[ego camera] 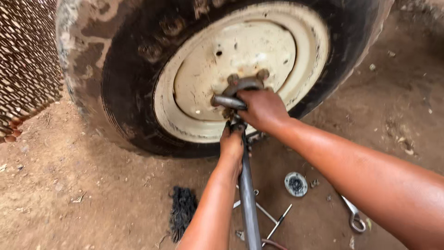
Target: The person removes a cotter pin and nuts from a wheel hub using pliers and a wrench. They tap the hub assembly with a hammer and a metal punch, then use the wrench to further loosen and manipulate the hub components.
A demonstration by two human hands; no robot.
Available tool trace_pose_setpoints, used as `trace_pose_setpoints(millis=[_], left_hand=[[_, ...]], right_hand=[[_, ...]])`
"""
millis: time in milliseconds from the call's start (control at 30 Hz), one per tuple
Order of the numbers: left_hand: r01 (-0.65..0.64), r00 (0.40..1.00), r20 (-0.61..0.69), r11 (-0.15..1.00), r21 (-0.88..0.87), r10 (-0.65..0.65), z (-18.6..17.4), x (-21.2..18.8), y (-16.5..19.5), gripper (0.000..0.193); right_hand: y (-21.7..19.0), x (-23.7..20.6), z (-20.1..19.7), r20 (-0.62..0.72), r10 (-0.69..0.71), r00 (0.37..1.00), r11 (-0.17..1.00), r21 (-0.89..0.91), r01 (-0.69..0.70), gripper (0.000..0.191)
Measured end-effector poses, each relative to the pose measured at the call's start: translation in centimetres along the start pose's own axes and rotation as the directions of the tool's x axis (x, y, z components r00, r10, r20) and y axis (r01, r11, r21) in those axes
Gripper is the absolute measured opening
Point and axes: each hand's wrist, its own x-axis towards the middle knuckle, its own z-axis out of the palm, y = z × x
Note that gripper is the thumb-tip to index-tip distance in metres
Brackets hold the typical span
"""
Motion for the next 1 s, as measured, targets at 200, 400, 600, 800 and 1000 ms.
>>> trace_pose_setpoints(millis=[200, 400, 600, 800, 1000], left_hand=[[0.041, 0.999, -0.004, 0.999, -0.026, -0.042, 0.2, 0.7, -0.8, 0.037], [-0.077, 0.994, -0.076, 0.997, -0.025, 0.075, 1.1, -0.3, -1.2, 0.044], [0.041, 0.997, -0.07, 0.999, -0.007, -0.042, 1.4, -1.4, 0.5, 0.051], [0.045, 0.995, -0.087, 0.999, -0.021, -0.046, 1.5, -1.6, 1.1, 0.047], [0.125, 0.986, -0.104, 0.99, -0.06, -0.131, 1.6, -0.7, 1.0, 0.042]], right_hand=[[-0.7, -0.2, -0.3, 0.037, 0.063, 0.997, 0.997, 0.032, -0.064, 0.032], [-0.5, -0.4, -0.7, 0.084, 0.128, 0.988, 0.987, 0.085, -0.135, 0.038], [1.6, -3.5, -1.9, -0.043, 0.188, 0.981, 0.921, 0.356, -0.161, 0.06], [0.6, -5.8, -5.7, 0.111, 0.283, 0.953, 0.891, 0.337, -0.304, 0.06], [-3.0, -5.2, -7.3, 0.323, 0.502, 0.802, 0.759, 0.279, -0.588, 0.055]])
